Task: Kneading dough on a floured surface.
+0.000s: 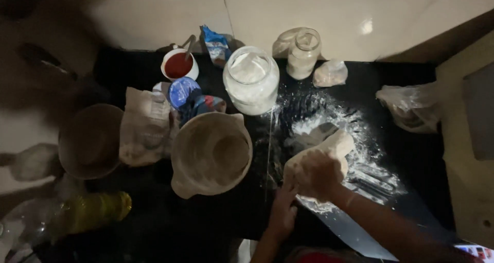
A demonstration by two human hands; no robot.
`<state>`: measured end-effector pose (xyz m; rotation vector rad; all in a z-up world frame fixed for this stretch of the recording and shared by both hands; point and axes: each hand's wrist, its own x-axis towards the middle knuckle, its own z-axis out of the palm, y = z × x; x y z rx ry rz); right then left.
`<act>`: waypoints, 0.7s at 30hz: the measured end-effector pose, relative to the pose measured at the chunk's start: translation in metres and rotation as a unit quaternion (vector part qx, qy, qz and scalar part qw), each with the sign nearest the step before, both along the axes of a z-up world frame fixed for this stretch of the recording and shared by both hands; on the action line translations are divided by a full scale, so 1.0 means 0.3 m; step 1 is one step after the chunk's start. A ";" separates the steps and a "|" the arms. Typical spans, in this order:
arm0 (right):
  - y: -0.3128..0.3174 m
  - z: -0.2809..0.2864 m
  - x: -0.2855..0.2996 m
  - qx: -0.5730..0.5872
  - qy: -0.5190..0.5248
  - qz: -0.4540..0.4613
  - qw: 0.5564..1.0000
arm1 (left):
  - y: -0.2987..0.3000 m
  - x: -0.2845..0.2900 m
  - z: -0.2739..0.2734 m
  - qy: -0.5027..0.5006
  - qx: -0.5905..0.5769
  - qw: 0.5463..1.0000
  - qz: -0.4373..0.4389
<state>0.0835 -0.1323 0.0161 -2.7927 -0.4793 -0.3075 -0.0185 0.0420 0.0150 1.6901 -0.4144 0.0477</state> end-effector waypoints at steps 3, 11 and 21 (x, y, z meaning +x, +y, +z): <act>0.097 0.294 0.110 -0.068 0.021 0.075 0.995 | 0.021 -0.032 -0.086 0.040 0.087 0.995 -0.012; 0.231 0.242 0.322 0.005 0.145 0.022 0.989 | 0.090 -0.083 0.048 0.010 0.088 0.994 0.071; -0.249 -0.086 0.551 0.178 0.136 -0.185 0.957 | 0.013 0.308 -0.338 -0.003 0.042 0.991 0.131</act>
